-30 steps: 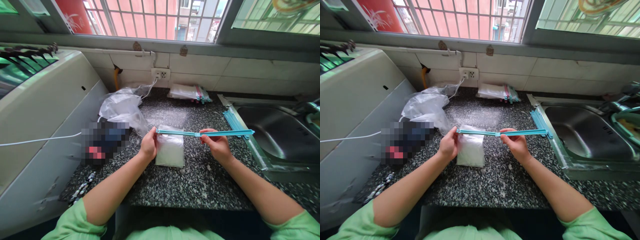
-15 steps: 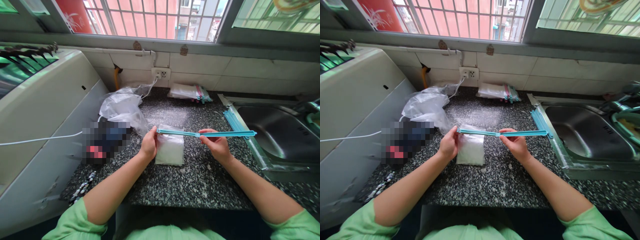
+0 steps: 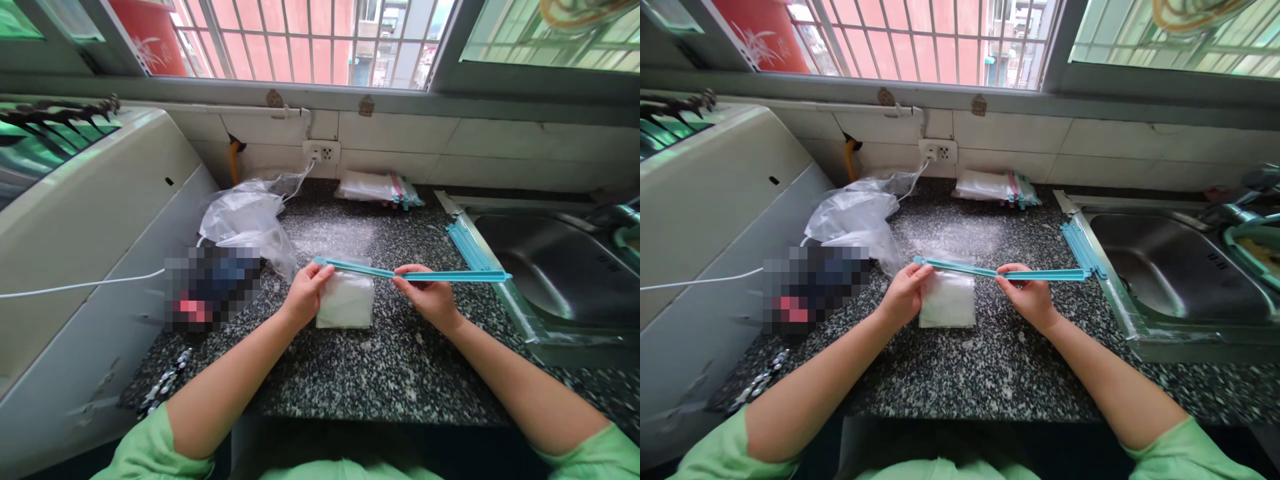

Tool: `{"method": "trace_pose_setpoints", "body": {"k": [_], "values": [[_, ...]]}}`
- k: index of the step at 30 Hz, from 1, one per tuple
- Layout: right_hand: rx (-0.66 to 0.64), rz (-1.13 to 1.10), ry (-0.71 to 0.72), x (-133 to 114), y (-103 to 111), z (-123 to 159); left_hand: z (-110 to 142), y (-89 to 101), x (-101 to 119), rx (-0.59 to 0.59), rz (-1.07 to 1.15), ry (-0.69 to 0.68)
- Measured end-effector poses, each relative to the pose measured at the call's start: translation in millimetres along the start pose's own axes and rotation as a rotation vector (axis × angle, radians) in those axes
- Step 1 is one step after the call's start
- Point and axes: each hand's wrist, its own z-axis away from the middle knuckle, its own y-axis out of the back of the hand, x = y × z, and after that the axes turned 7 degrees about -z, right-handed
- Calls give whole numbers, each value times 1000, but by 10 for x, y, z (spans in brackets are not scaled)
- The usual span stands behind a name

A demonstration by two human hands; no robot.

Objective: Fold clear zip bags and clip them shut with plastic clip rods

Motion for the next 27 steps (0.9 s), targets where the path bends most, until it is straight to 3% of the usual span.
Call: {"method": "trace_pose_setpoints", "body": {"k": [7, 15, 27], "values": [[232, -185, -111, 26, 45, -104, 66, 12, -12, -111, -144, -1], [7, -161, -93, 1, -81, 32, 114, -9, -69, -170, -142, 20], [29, -165, -63, -79, -55, 85, 84, -13, -84, -154, -167, 63]]}}
